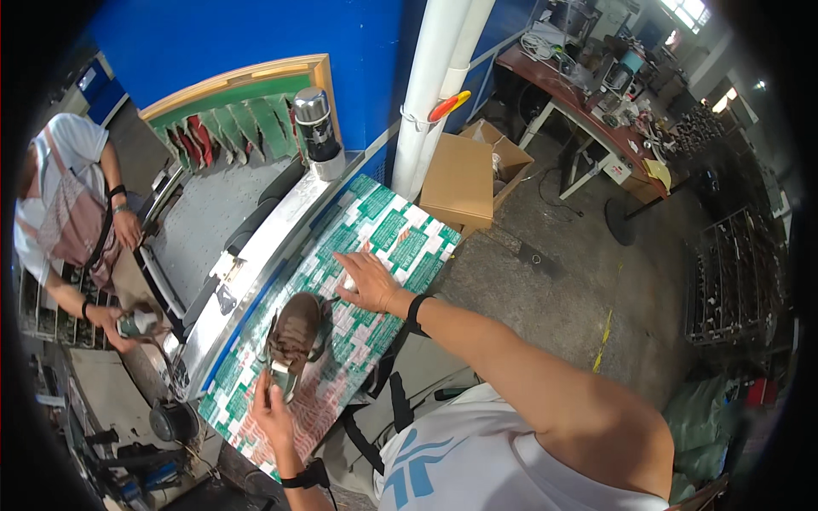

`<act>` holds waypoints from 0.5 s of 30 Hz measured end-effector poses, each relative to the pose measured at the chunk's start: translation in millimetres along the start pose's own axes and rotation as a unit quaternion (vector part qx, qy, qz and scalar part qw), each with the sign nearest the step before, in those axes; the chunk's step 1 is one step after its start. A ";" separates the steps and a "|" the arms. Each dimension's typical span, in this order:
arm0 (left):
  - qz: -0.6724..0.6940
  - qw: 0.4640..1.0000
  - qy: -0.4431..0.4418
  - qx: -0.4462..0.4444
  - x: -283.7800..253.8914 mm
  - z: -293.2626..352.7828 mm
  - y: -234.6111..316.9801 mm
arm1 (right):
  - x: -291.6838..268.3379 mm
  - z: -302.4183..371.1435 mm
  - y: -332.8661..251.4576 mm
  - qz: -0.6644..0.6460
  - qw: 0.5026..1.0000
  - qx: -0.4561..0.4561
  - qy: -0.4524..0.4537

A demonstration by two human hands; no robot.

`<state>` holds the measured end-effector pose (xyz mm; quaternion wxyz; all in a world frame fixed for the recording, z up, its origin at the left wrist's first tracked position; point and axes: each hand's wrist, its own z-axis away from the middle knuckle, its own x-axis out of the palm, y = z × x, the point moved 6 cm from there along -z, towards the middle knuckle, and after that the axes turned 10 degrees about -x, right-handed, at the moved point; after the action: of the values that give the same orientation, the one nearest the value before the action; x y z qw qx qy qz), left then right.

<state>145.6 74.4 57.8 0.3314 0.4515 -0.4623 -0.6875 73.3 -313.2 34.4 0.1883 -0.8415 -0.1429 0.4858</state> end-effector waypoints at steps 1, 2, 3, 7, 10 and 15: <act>-0.064 0.998 0.027 0.005 -3.2 12.6 -1.1 | 5.2 -2.2 -6.1 -0.001 1.000 -0.002 -0.024; -0.129 0.990 0.055 0.003 -5.3 17.4 -3.0 | 13.1 -6.3 -12.2 -0.005 0.999 -0.007 -0.051; -0.115 0.987 0.106 0.024 3.8 5.7 -5.2 | 16.3 -1.3 2.4 0.012 1.000 -0.009 -0.022; -0.027 0.970 0.221 -0.101 32.5 1.8 -18.8 | 3.4 -3.9 14.8 0.026 0.998 -0.041 0.030; 0.164 0.960 0.153 -0.166 48.6 27.4 -35.6 | -0.3 -3.6 -10.6 0.032 0.993 -0.069 -0.093; 0.267 0.920 0.164 -0.234 53.3 48.0 2.8 | 27.3 -8.1 -32.3 -0.082 0.990 0.017 -0.111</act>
<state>81.3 43.0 51.6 0.6699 0.3275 -0.3306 -0.5785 91.9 -274.4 32.0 0.2250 -0.7643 -0.2234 0.5615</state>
